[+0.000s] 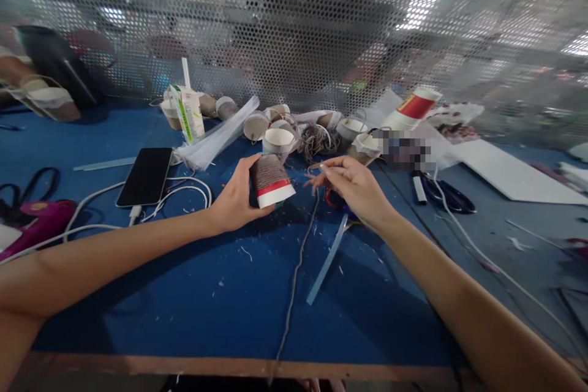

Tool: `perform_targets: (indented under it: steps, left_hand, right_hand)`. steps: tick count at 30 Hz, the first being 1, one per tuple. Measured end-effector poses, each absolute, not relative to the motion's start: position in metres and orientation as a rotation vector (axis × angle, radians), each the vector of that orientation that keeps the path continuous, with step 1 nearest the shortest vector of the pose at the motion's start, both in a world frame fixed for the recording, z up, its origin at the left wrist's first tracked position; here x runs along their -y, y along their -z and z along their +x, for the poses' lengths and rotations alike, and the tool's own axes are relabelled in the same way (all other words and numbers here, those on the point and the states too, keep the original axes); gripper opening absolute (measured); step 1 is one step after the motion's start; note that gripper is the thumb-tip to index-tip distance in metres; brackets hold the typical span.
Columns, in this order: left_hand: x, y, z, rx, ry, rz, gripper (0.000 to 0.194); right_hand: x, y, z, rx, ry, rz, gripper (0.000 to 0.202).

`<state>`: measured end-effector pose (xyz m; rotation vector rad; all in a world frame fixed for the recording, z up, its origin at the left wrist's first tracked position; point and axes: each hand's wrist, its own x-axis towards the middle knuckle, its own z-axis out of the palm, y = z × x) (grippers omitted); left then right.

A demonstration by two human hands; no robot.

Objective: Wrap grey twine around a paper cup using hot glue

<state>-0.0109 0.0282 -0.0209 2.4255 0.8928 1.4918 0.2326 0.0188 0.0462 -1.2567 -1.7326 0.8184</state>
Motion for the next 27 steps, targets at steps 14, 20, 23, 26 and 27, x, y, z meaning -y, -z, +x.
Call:
perform_targets:
  steps: [14, 20, 23, 26, 27]
  left_hand:
    - [-0.026, 0.018, -0.011, -0.706, -1.305, 2.434, 0.091]
    - [-0.027, 0.021, -0.015, -0.591, -1.144, 2.441, 0.107]
    - [-0.027, 0.023, -0.016, -0.538, -1.065, 2.442, 0.123]
    - [-0.026, 0.023, -0.016, -0.523, -1.016, 2.463, 0.126]
    - [-0.026, 0.022, -0.016, -0.519, -1.004, 2.473, 0.124]
  right_hand:
    - [-0.001, -0.051, 0.221, 1.501, -0.940, -1.160, 0.040]
    - [0.014, -0.053, 0.213, 1.693, -0.690, -1.159, 0.038]
    - [0.017, -0.051, 0.210, 1.684, -0.675, -1.135, 0.037]
    - [0.017, -0.048, 0.209, 1.633, -0.706, -1.128, 0.038]
    - [0.017, -0.046, 0.209, 1.623, -0.700, -1.131, 0.039]
